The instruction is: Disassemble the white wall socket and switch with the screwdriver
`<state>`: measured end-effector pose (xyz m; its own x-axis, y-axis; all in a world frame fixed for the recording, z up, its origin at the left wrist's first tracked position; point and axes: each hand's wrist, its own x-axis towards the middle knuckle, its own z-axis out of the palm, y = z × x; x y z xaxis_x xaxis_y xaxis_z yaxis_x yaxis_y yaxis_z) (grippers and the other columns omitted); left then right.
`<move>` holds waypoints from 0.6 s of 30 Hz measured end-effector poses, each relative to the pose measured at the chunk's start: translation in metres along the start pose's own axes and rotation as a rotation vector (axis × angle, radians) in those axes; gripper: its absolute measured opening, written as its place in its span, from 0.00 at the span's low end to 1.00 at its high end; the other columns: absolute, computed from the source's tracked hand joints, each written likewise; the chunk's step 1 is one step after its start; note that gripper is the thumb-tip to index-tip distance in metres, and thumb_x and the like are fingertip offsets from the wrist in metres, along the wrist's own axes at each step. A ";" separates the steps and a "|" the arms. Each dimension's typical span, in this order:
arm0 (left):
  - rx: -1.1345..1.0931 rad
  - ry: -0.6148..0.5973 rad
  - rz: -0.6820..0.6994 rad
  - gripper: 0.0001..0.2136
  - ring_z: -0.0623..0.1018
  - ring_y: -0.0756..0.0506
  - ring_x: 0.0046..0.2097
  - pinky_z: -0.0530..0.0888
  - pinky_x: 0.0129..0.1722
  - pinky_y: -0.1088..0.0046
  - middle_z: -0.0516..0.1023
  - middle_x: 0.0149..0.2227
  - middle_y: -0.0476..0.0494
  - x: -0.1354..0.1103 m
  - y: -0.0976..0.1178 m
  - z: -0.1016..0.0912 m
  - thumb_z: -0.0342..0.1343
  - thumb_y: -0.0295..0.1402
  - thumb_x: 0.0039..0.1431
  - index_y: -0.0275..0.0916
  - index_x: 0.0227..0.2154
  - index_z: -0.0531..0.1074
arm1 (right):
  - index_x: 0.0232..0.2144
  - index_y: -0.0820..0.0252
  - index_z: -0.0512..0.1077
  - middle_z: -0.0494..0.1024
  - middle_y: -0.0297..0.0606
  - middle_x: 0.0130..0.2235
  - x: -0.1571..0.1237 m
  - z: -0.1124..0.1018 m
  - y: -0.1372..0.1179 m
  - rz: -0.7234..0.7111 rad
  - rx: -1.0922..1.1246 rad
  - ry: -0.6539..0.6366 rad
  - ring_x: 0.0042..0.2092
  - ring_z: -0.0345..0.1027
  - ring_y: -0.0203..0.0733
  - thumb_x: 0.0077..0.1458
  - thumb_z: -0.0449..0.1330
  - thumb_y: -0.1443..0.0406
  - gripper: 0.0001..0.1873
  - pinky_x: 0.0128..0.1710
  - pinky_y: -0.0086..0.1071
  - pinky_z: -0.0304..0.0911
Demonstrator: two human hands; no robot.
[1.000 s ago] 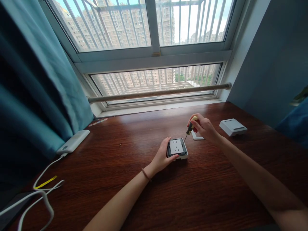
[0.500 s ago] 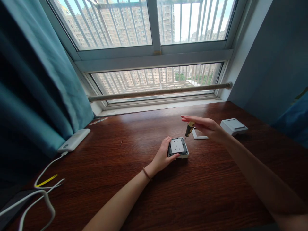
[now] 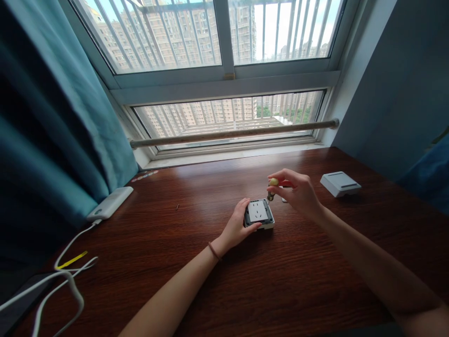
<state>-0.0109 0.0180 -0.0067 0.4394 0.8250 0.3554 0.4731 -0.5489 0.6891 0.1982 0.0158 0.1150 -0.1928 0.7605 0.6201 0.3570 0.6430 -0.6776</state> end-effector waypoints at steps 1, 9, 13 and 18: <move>-0.001 -0.001 0.001 0.33 0.55 0.39 0.62 0.54 0.61 0.56 0.54 0.60 0.35 0.000 0.000 0.000 0.57 0.43 0.51 0.39 0.57 0.52 | 0.35 0.59 0.72 0.75 0.37 0.35 0.001 -0.002 0.001 0.001 0.025 -0.033 0.35 0.71 0.39 0.49 0.62 0.61 0.10 0.36 0.34 0.71; -0.006 -0.002 0.001 0.34 0.55 0.39 0.62 0.54 0.61 0.56 0.55 0.60 0.35 0.001 0.000 0.000 0.58 0.42 0.50 0.39 0.57 0.52 | 0.49 0.55 0.64 0.75 0.39 0.43 0.005 -0.009 0.009 -0.127 0.063 -0.227 0.44 0.70 0.39 0.59 0.50 0.65 0.15 0.44 0.35 0.66; -0.002 -0.002 -0.007 0.34 0.56 0.39 0.62 0.54 0.61 0.56 0.55 0.60 0.35 0.000 -0.001 0.000 0.58 0.42 0.50 0.39 0.57 0.52 | 0.39 0.55 0.72 0.74 0.40 0.40 0.006 -0.006 0.018 -0.137 -0.131 0.044 0.43 0.69 0.43 0.56 0.55 0.62 0.10 0.44 0.37 0.64; -0.004 0.007 -0.002 0.33 0.56 0.38 0.61 0.55 0.61 0.56 0.55 0.60 0.35 0.001 -0.001 0.000 0.58 0.42 0.50 0.40 0.57 0.52 | 0.35 0.55 0.75 0.73 0.36 0.30 0.008 -0.012 0.028 -0.075 -0.160 0.172 0.35 0.70 0.41 0.50 0.61 0.61 0.09 0.39 0.36 0.65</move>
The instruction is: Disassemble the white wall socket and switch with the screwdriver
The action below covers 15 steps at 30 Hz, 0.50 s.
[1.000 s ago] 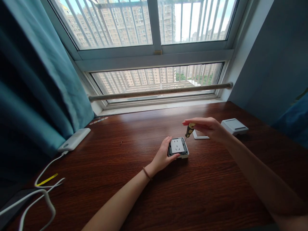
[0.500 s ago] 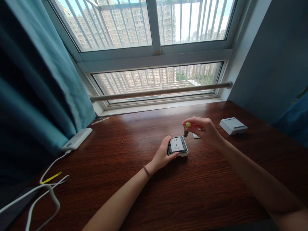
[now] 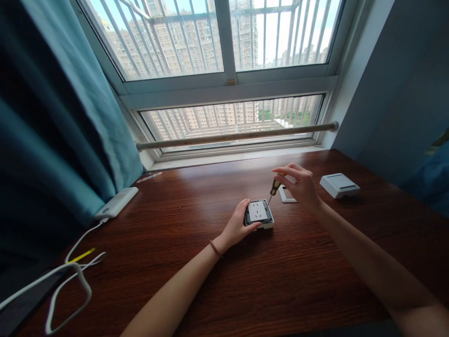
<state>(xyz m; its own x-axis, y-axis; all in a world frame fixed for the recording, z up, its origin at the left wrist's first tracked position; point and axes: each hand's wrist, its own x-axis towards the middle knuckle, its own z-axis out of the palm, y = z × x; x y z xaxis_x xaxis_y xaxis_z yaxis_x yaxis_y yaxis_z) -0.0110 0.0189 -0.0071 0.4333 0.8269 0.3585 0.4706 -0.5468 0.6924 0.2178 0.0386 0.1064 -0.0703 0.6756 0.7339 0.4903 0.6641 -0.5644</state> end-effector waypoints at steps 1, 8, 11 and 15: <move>0.001 -0.001 0.000 0.33 0.56 0.38 0.61 0.55 0.61 0.56 0.55 0.60 0.35 0.000 0.000 0.000 0.58 0.42 0.49 0.40 0.57 0.53 | 0.38 0.55 0.75 0.74 0.36 0.32 0.002 -0.002 0.002 0.020 0.071 -0.059 0.36 0.70 0.41 0.52 0.60 0.61 0.10 0.40 0.36 0.65; 0.004 0.001 -0.003 0.33 0.56 0.38 0.61 0.55 0.60 0.55 0.56 0.60 0.35 0.000 0.001 -0.001 0.58 0.42 0.50 0.40 0.57 0.53 | 0.42 0.54 0.72 0.75 0.39 0.44 0.006 -0.005 0.008 0.103 0.355 -0.236 0.47 0.68 0.43 0.55 0.56 0.59 0.13 0.47 0.39 0.64; 0.001 0.004 0.000 0.33 0.57 0.38 0.61 0.55 0.60 0.55 0.56 0.59 0.35 0.000 0.002 -0.001 0.58 0.42 0.49 0.40 0.57 0.53 | 0.39 0.55 0.74 0.75 0.38 0.37 0.003 0.000 0.006 0.067 0.180 -0.092 0.41 0.69 0.43 0.50 0.61 0.58 0.13 0.42 0.38 0.65; 0.000 -0.002 -0.001 0.33 0.57 0.38 0.61 0.55 0.60 0.56 0.56 0.59 0.35 0.000 0.002 -0.001 0.58 0.42 0.49 0.40 0.57 0.53 | 0.41 0.54 0.74 0.75 0.37 0.34 0.004 -0.003 0.008 0.005 0.101 -0.119 0.38 0.69 0.43 0.51 0.60 0.60 0.14 0.42 0.40 0.64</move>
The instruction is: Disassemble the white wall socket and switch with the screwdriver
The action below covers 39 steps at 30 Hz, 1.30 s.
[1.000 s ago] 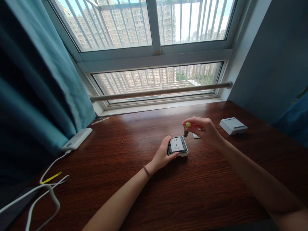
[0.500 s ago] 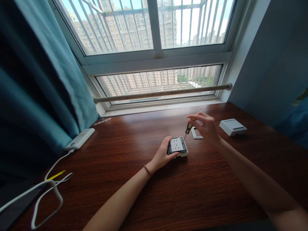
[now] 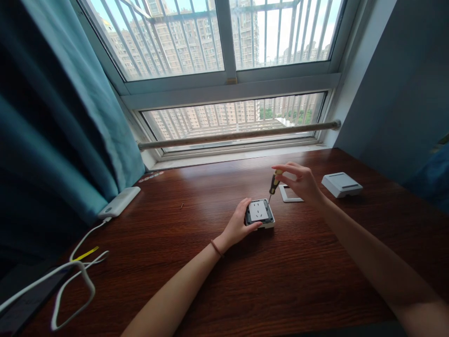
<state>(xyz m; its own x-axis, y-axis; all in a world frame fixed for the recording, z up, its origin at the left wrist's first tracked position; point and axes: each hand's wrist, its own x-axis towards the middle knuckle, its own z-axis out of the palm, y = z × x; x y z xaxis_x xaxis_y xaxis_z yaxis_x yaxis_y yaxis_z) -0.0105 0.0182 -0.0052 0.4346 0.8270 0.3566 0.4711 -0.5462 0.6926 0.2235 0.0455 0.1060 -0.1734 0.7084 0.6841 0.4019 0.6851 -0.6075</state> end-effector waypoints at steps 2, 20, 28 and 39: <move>0.001 0.000 -0.004 0.33 0.56 0.38 0.61 0.54 0.61 0.56 0.56 0.60 0.35 0.000 0.000 0.000 0.58 0.42 0.49 0.40 0.57 0.53 | 0.46 0.54 0.70 0.76 0.38 0.39 0.002 -0.004 0.002 -0.021 0.070 -0.085 0.42 0.69 0.44 0.54 0.57 0.60 0.16 0.46 0.42 0.63; -0.029 0.001 -0.001 0.32 0.56 0.38 0.61 0.54 0.61 0.55 0.56 0.59 0.35 0.001 0.004 -0.002 0.59 0.42 0.49 0.39 0.56 0.55 | 0.40 0.55 0.71 0.73 0.40 0.42 -0.004 0.008 -0.011 -0.015 0.043 -0.022 0.47 0.66 0.46 0.52 0.60 0.62 0.11 0.49 0.43 0.61; -0.061 0.042 0.026 0.28 0.51 0.38 0.64 0.50 0.62 0.53 0.56 0.61 0.37 0.007 0.005 -0.007 0.55 0.39 0.54 0.40 0.56 0.55 | 0.50 0.54 0.63 0.71 0.41 0.49 -0.005 0.004 -0.014 -0.025 0.124 -0.163 0.52 0.63 0.44 0.58 0.52 0.64 0.17 0.52 0.44 0.57; -0.791 -0.233 0.097 0.23 0.73 0.40 0.48 0.71 0.48 0.61 0.74 0.46 0.38 0.086 0.052 -0.021 0.61 0.36 0.48 0.38 0.49 0.66 | 0.55 0.47 0.59 0.58 0.38 0.59 -0.009 0.007 -0.029 -0.102 -0.064 -0.132 0.60 0.49 0.49 0.58 0.52 0.65 0.23 0.58 0.49 0.49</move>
<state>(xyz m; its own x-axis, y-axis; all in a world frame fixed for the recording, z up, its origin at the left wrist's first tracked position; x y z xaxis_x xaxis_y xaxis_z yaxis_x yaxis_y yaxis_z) 0.0356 0.0641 0.0743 0.6345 0.6847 0.3586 -0.2178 -0.2868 0.9329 0.2066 0.0199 0.1144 -0.3313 0.6548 0.6793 0.4323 0.7453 -0.5076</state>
